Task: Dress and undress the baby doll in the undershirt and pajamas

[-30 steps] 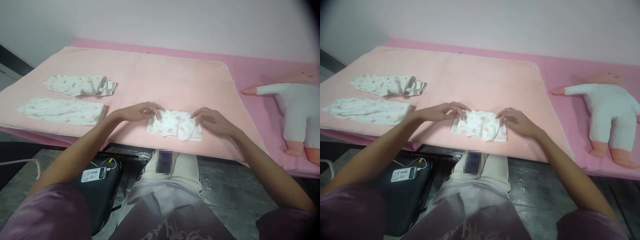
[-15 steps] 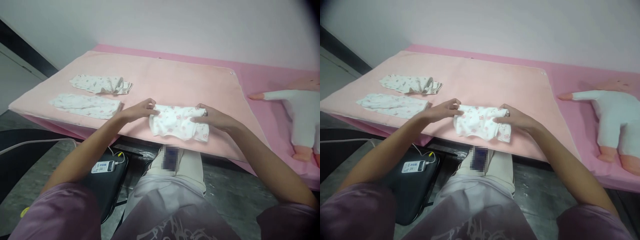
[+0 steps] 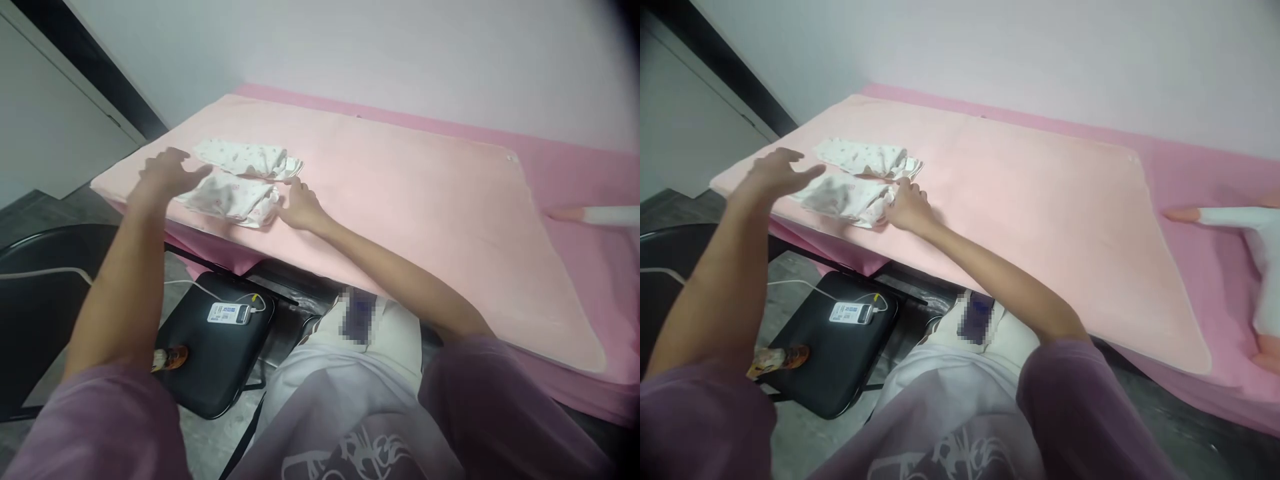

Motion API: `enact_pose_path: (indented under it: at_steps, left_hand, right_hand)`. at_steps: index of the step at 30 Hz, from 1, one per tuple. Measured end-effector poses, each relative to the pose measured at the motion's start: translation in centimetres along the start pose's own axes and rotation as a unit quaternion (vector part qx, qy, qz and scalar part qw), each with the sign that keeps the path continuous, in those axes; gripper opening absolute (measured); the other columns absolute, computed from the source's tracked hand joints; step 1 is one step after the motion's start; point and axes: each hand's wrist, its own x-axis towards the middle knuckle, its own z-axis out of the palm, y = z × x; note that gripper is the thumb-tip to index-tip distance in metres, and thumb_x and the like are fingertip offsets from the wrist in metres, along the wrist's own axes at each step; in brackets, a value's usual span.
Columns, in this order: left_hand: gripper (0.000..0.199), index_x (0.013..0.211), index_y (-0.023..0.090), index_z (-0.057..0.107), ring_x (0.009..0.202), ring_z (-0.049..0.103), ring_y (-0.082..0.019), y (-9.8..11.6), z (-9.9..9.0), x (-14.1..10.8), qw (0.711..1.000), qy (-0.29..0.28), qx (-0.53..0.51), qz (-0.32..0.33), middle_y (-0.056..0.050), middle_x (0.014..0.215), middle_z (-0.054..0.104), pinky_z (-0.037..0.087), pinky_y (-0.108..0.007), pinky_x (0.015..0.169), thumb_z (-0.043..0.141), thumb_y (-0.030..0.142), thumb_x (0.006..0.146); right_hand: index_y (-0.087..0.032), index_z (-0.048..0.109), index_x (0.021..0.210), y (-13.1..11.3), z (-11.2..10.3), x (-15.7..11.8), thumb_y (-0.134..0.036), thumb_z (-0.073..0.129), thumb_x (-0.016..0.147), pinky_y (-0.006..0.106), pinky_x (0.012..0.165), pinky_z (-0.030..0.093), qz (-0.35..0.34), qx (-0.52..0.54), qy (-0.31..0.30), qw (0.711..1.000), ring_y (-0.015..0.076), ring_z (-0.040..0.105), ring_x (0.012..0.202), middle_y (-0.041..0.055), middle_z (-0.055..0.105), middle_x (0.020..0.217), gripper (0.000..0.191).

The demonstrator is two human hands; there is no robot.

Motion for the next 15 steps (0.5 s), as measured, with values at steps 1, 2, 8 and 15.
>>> enact_pose_path:
  at_steps: [1,2,8,15]
  left_hand:
    - [0.084,0.138,-0.013,0.043,0.146,0.051,-0.031,-0.7,0.6,-0.3,0.999,-0.032,0.002,0.007,-0.020,0.141,0.063,0.032,-0.078,0.126,0.053,0.068,0.116]
    - [0.083,0.137,-0.012,0.046,0.148,0.049,-0.034,-1.4,1.4,-1.0,0.997,-0.071,-0.002,0.023,-0.021,0.145,0.063,0.030,-0.077,0.129,0.067,0.065,0.111]
    - [0.060,0.163,0.003,0.050,0.169,0.030,-0.033,-5.7,6.9,-8.5,0.973,-0.193,-0.070,0.104,-0.018,0.182,0.041,0.010,-0.069,0.139,0.055,0.046,0.121]
    - [0.058,0.150,0.008,0.061,0.155,0.051,-0.031,-1.7,7.6,-21.6,0.980,0.083,-0.140,0.116,-0.021,0.157,0.061,0.035,-0.060,0.133,0.035,0.051,0.122]
  right_hand:
    - [-0.004,0.045,0.155,-0.1,-0.2,-2.9,-0.020,0.075,0.106,0.060,0.133,0.039,-0.046,-0.045,0.018,0.998,0.0341,0.046,0.149,0.0213,0.053,0.162,0.059]
    - [-0.009,0.053,0.149,-0.1,-0.6,-6.3,-0.023,0.071,0.109,0.054,0.129,0.044,-0.115,-0.066,0.027,0.991,0.0308,0.053,0.142,0.0171,0.059,0.155,0.045]
    - [-0.025,0.070,0.113,6.5,-2.2,-27.9,-0.030,0.066,0.113,0.030,0.078,0.055,-0.125,0.046,-0.084,0.987,0.0159,0.067,0.083,0.0012,0.075,0.101,0.006]
    - [-0.024,0.064,0.103,20.6,-0.2,-37.1,-0.057,0.062,0.110,0.034,0.074,0.055,0.186,0.041,0.201,0.961,0.0221,0.069,0.081,0.0057,0.073,0.093,0.034]
